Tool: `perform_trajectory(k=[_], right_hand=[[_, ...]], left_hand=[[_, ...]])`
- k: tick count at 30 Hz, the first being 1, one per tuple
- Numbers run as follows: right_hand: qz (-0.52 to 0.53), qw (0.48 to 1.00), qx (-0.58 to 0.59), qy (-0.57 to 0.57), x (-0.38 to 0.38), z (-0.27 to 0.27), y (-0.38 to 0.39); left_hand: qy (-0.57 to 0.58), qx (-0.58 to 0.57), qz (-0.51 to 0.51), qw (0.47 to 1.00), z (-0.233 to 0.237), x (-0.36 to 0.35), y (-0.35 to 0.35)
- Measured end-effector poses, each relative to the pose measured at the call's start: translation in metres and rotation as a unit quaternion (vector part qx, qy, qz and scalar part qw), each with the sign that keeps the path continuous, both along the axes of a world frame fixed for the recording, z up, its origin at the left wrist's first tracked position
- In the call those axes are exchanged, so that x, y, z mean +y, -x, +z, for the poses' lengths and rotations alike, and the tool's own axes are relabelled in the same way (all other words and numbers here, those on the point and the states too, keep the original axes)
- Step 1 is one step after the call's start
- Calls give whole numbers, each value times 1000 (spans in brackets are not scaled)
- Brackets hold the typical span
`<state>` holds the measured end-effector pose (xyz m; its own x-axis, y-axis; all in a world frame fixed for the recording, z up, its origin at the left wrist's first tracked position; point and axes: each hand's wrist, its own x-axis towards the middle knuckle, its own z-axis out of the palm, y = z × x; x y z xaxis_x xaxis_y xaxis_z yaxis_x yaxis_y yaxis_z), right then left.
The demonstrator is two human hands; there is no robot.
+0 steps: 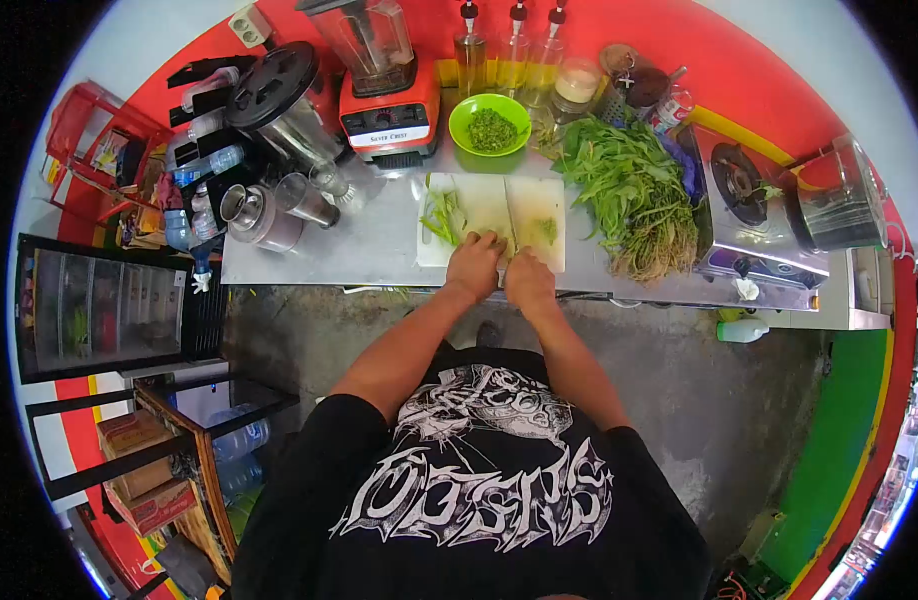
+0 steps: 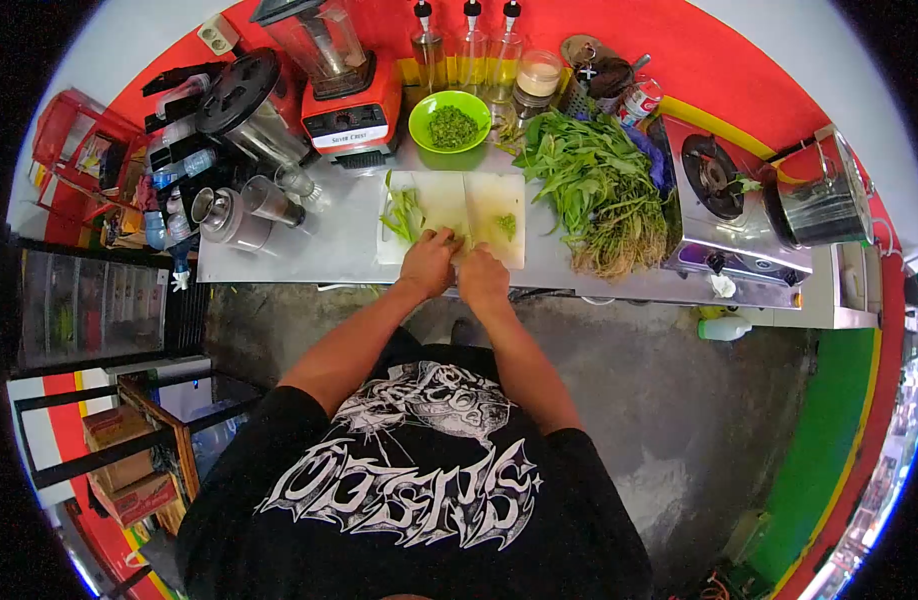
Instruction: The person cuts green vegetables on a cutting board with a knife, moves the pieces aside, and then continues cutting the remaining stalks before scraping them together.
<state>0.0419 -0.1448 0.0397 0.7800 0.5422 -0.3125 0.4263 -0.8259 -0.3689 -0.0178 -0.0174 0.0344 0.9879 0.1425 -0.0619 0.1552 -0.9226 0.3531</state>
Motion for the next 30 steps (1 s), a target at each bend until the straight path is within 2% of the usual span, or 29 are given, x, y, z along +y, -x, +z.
perform_trajectory(k=[2,4,8,10,11,17,20,23,28,30], right_hand=[[1,1000,5,8,-1,-6,2],[-60,998,19,-24,2,1,3],[-22,1000,10,2,2,17,-2],[-70,996,56,-5,4,19,-1],[-69,996,56,-6,5,16,-1],[-16,1000,13,-4,4,14,-5],[-15,999,34,-4,5,13,-1],[-77,995,56,-22,3,-2,2],[-20,999,40,20,5,10,-8],[-37,998,44,16,7,9,-1]], left_hand=[[3,7,3,1000,2,-3,3],[-21,-27,17,999,1,-7,6],[-43,-11,15,999,-3,-11,5],[-14,14,18,1000,-2,-9,4],[-17,-10,13,1000,-3,-6,4],[-38,10,-3,999,5,-1,0],[-51,2,-11,999,3,2,2],[-43,-4,-13,999,3,1,4],[-32,8,-18,999,5,5,3],[-8,-29,-33,999,0,9,4]])
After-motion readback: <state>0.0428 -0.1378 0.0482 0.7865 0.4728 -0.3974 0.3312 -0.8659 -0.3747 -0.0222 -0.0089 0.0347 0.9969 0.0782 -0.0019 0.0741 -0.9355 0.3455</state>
